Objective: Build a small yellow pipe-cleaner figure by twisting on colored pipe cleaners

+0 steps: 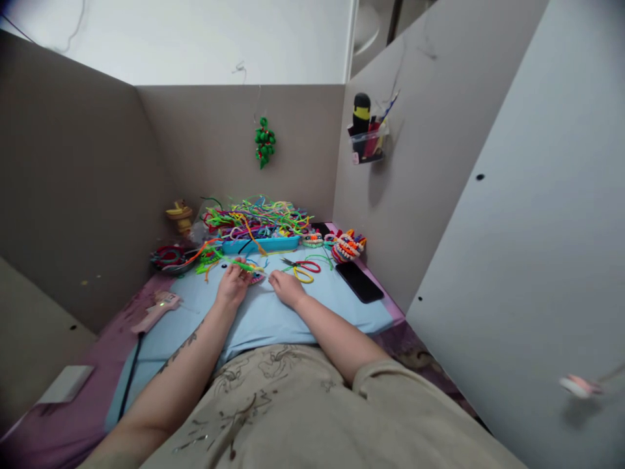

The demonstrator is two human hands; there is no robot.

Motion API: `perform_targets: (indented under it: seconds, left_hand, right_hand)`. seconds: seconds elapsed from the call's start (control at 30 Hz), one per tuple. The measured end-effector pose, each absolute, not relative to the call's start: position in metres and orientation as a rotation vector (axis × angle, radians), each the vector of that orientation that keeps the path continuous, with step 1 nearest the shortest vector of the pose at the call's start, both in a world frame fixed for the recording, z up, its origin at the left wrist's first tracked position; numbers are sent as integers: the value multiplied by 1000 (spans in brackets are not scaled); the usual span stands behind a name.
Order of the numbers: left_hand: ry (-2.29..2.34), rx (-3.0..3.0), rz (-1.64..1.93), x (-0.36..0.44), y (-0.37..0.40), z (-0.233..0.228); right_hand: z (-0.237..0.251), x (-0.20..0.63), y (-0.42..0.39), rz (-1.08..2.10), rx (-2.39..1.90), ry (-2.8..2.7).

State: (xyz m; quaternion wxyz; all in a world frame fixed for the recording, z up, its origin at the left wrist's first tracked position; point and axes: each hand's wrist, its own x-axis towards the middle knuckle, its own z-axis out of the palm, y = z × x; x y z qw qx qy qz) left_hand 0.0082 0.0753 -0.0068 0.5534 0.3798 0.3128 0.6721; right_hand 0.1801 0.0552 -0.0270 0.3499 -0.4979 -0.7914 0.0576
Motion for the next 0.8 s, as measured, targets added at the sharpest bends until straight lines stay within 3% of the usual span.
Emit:
perform_targets:
  seconds: [0.8]
  left_hand:
    - [734,1198,1373,26,64,-11]
  right_hand:
    - [-24,174,49,-17,-1127,-2017]
